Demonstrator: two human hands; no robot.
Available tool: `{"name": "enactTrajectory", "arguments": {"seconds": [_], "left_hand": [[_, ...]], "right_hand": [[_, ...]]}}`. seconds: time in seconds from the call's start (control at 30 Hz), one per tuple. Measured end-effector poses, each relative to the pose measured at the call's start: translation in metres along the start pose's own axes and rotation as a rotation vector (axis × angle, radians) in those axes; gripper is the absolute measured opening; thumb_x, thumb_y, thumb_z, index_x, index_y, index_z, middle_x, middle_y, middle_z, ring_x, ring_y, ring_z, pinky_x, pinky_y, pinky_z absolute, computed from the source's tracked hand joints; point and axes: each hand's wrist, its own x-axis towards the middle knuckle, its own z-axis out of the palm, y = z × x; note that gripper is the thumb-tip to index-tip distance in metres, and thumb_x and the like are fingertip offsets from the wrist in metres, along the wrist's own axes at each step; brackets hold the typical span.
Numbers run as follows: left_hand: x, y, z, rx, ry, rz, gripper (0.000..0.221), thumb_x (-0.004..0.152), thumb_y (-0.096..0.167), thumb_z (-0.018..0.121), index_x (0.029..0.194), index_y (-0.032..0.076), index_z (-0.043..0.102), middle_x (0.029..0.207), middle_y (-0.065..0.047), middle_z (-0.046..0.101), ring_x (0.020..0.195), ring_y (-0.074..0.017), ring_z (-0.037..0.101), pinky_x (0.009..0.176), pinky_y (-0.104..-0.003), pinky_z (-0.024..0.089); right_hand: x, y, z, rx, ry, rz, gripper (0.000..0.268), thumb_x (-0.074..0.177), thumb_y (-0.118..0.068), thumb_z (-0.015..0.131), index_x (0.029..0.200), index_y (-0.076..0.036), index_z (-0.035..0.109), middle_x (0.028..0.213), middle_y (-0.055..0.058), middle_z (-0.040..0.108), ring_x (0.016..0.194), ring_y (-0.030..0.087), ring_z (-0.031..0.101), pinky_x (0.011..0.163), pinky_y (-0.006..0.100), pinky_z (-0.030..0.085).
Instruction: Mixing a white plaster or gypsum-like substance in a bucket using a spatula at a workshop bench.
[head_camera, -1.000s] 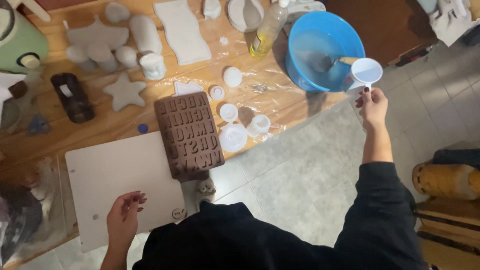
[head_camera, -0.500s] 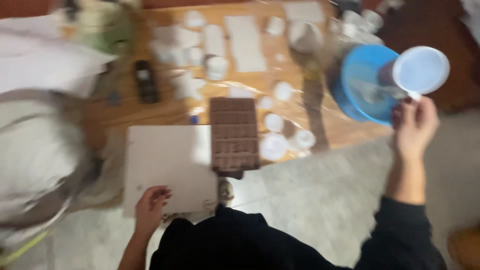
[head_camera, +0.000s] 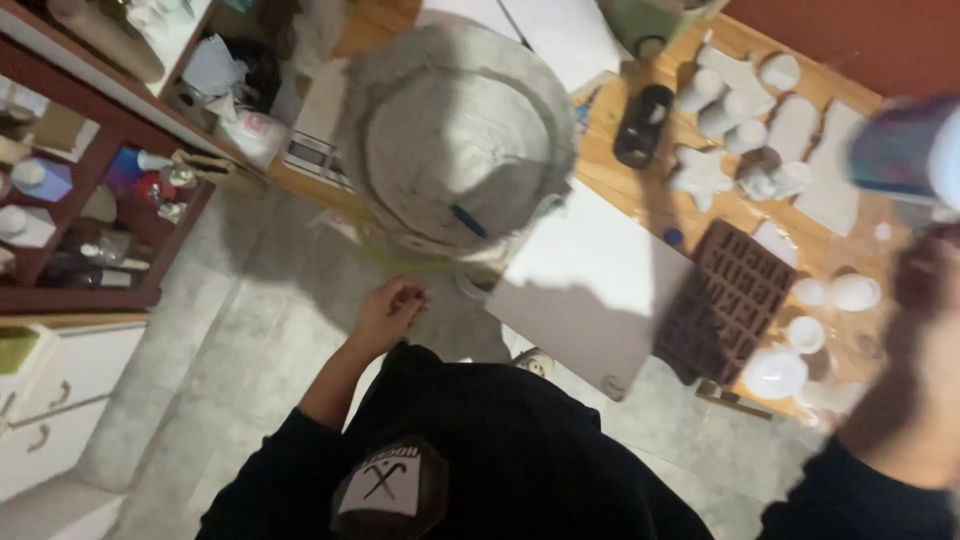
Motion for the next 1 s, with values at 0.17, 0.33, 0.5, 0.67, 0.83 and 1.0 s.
{"name": "enactTrajectory", "arguments": {"seconds": [0.17, 0.33, 0.5, 0.67, 0.83, 1.0], "left_hand": [[0.010, -0.018, -0.125, 0.034, 0.030, 0.112, 0.020, 0.098, 0.005, 0.059, 0.117, 0.004, 0.066, 0.096, -0.010, 0.074, 0.087, -0.0198, 0.073, 0.075, -0.034, 0.058], [0.021, 0.003, -0.192, 0.000, 0.049, 0.036, 0.020, 0.101, 0.007, 0.057, 0.119, 0.005, 0.065, 0.102, -0.009, 0.077, 0.092, -0.0174, 0.075, 0.077, -0.031, 0.058], [0.029, -0.002, -0.212, -0.010, 0.009, 0.039, 0.019, 0.102, 0.008, 0.057, 0.118, 0.002, 0.065, 0.101, -0.010, 0.075, 0.092, -0.0165, 0.074, 0.079, -0.030, 0.058], [0.035, -0.006, -0.218, -0.066, -0.041, 0.072, 0.018, 0.102, 0.008, 0.058, 0.117, 0.002, 0.065, 0.100, -0.010, 0.074, 0.092, -0.0164, 0.073, 0.080, -0.031, 0.058], [0.037, -0.010, -0.233, -0.031, -0.018, 0.020, 0.019, 0.102, 0.008, 0.057, 0.118, 0.003, 0.066, 0.100, -0.009, 0.075, 0.093, -0.0162, 0.073, 0.080, -0.031, 0.058], [0.036, 0.003, -0.238, -0.015, -0.002, 0.020, 0.020, 0.102, 0.008, 0.057, 0.119, 0.004, 0.066, 0.103, -0.008, 0.074, 0.095, -0.0165, 0.072, 0.080, -0.031, 0.058]], "right_hand": [[-0.003, 0.014, 0.214, -0.043, 0.010, 0.063, 0.002, 0.117, -0.009, 0.063, 0.118, -0.007, 0.063, 0.096, -0.001, 0.064, 0.077, 0.006, 0.057, 0.065, 0.020, 0.045], [-0.004, 0.044, 0.325, -0.320, -0.093, -0.012, 0.010, 0.111, -0.011, 0.062, 0.114, -0.002, 0.066, 0.098, 0.002, 0.067, 0.083, 0.009, 0.062, 0.070, 0.024, 0.050], [-0.006, 0.049, 0.381, -0.953, -0.200, -0.334, 0.010, 0.098, -0.001, 0.070, 0.107, -0.005, 0.070, 0.100, 0.017, 0.068, 0.083, 0.035, 0.069, 0.073, 0.042, 0.057], [-0.002, 0.046, 0.403, -1.115, -0.249, -0.329, 0.011, 0.093, -0.009, 0.075, 0.104, -0.009, 0.072, 0.091, 0.013, 0.064, 0.077, 0.036, 0.068, 0.066, 0.046, 0.055], [-0.001, 0.048, 0.411, -1.188, -0.291, -0.333, 0.010, 0.095, -0.012, 0.075, 0.104, -0.011, 0.072, 0.092, 0.013, 0.062, 0.077, 0.035, 0.066, 0.065, 0.047, 0.055], [-0.001, 0.044, 0.410, -1.176, -0.278, -0.376, 0.013, 0.092, -0.008, 0.074, 0.104, -0.007, 0.071, 0.094, 0.016, 0.064, 0.080, 0.037, 0.067, 0.069, 0.046, 0.055]]}}
